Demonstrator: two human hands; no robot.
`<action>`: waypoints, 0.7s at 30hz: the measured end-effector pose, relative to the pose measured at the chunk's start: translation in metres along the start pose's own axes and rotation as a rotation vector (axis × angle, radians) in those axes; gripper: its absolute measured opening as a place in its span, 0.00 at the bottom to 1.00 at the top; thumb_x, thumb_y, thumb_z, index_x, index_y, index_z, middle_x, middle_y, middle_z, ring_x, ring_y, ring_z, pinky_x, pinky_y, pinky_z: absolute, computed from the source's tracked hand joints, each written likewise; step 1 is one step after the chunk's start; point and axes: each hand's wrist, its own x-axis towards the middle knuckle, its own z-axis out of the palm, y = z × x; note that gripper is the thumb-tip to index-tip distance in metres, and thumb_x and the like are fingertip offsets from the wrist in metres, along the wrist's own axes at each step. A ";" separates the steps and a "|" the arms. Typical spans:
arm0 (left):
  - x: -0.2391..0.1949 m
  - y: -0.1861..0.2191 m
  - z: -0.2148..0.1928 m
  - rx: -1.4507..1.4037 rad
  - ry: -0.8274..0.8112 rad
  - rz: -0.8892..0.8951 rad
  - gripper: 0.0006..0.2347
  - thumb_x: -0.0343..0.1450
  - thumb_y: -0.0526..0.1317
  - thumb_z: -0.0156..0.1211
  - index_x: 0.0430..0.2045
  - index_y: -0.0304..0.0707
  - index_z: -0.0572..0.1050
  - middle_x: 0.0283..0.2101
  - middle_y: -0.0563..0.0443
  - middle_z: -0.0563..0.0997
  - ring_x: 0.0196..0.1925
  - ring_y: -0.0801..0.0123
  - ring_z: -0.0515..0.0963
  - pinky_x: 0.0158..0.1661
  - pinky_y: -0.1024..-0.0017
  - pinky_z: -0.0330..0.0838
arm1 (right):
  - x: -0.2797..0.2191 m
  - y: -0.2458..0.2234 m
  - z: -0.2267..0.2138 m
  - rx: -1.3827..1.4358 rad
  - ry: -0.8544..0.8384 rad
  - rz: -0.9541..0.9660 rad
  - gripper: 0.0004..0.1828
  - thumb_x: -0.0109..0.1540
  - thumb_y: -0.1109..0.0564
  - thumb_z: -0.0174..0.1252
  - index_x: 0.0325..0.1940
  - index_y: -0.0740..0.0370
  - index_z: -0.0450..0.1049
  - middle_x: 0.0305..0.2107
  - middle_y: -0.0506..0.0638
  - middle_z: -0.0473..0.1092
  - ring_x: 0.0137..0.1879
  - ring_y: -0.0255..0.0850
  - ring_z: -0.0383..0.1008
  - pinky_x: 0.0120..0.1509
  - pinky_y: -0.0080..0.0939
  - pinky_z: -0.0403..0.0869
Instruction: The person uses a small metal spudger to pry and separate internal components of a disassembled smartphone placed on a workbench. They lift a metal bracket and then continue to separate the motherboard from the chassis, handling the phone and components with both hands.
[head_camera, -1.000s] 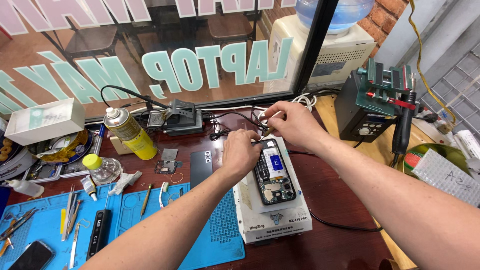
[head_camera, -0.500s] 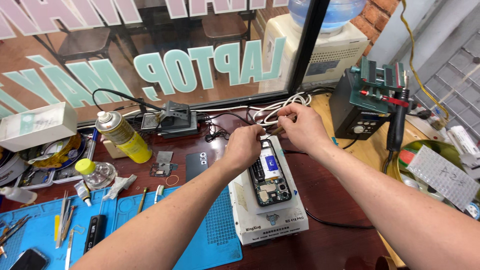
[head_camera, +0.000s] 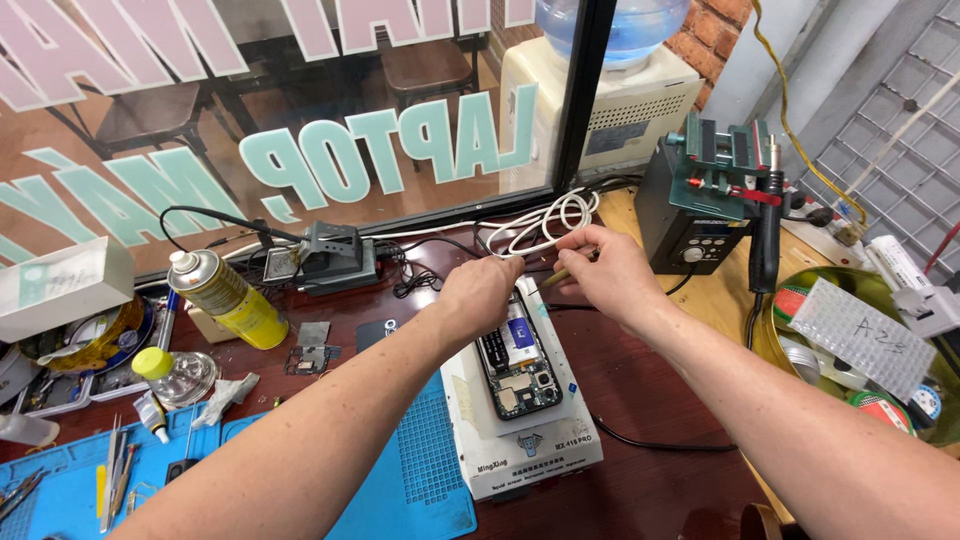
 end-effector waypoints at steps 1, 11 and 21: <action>0.002 0.001 -0.001 0.027 -0.029 0.007 0.11 0.66 0.28 0.56 0.41 0.36 0.72 0.37 0.35 0.81 0.42 0.41 0.82 0.39 0.49 0.76 | 0.000 0.000 -0.002 0.033 -0.007 0.020 0.10 0.65 0.62 0.54 0.49 0.67 0.75 0.38 0.50 0.74 0.42 0.37 0.79 0.44 0.36 0.83; -0.002 0.002 -0.009 0.048 -0.120 0.024 0.21 0.63 0.27 0.60 0.49 0.34 0.62 0.42 0.31 0.78 0.43 0.40 0.82 0.40 0.51 0.77 | -0.002 0.009 -0.009 0.178 -0.028 0.049 0.11 0.66 0.62 0.54 0.51 0.68 0.73 0.39 0.52 0.73 0.42 0.39 0.79 0.44 0.38 0.84; 0.006 -0.048 0.012 -0.262 0.143 -0.120 0.21 0.70 0.27 0.53 0.59 0.35 0.63 0.48 0.29 0.79 0.46 0.44 0.82 0.44 0.54 0.76 | -0.005 0.004 -0.006 0.155 -0.034 0.040 0.11 0.66 0.62 0.53 0.51 0.67 0.75 0.39 0.52 0.74 0.43 0.37 0.79 0.45 0.36 0.84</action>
